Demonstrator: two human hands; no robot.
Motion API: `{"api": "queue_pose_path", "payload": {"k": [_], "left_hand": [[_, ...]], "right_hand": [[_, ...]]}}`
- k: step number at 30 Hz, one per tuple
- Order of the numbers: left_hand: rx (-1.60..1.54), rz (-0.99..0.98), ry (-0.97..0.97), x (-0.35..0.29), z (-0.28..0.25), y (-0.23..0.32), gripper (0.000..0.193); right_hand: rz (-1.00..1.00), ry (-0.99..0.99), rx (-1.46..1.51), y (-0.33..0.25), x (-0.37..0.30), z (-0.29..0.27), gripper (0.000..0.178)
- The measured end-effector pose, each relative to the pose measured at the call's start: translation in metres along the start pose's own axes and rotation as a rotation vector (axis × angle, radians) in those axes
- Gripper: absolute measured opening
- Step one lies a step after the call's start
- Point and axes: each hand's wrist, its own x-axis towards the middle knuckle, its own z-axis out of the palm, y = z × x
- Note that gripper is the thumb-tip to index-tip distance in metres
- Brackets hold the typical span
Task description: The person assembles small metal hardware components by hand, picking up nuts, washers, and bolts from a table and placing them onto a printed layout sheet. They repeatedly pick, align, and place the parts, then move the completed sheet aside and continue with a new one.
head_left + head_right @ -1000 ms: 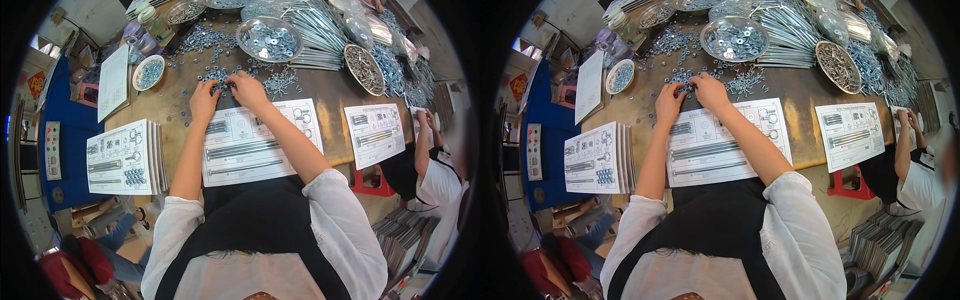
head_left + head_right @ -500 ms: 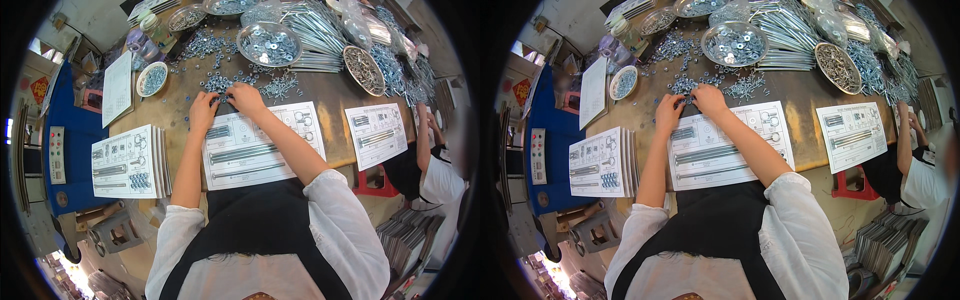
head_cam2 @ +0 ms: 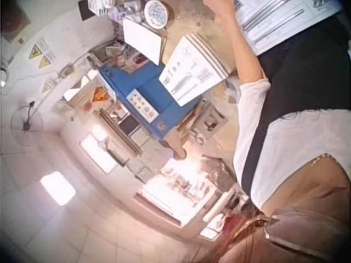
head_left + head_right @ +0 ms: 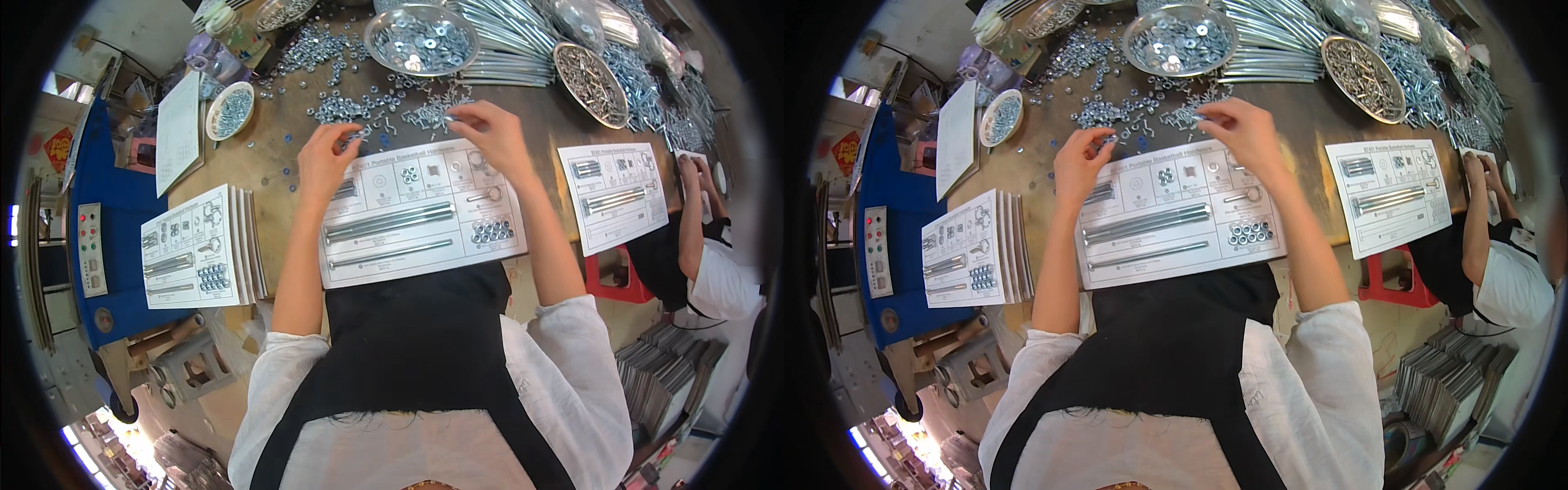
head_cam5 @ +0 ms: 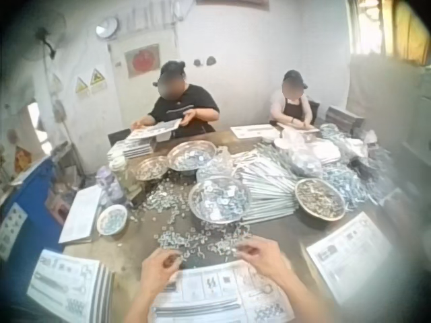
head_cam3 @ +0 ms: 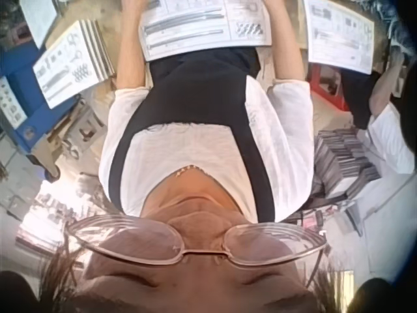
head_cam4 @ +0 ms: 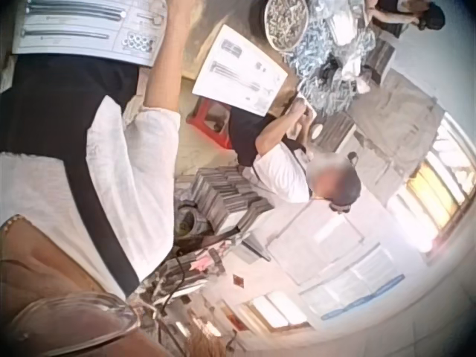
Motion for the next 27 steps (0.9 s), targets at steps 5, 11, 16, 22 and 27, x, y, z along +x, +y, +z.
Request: {"api": "queue_pose_path", "payload": {"k": [5, 11, 16, 22, 27], "left_hand": [[-0.181, 0.07, -0.256, -0.036, 0.041, 0.091, 0.023], [-0.064, 0.341, -0.396, -0.08, 0.115, 0.108, 0.023], [0.145, 0.398, -0.44, -0.085, 0.121, 0.12, 0.018], [0.148, 0.453, -0.427, -0.09, 0.121, 0.122, 0.022], [0.124, 0.428, -0.456, -0.098, 0.12, 0.123, 0.019]], "right_hand": [[0.104, -0.143, -0.189, 0.012, -0.077, -0.059, 0.024], [0.095, -0.271, -0.259, 0.025, -0.122, -0.071, 0.021], [0.026, -0.297, -0.369, 0.03, -0.126, -0.072, 0.021], [0.024, -0.294, -0.323, 0.03, -0.128, -0.074, 0.017], [0.019, -0.287, -0.291, 0.03, -0.133, -0.075, 0.016]]}}
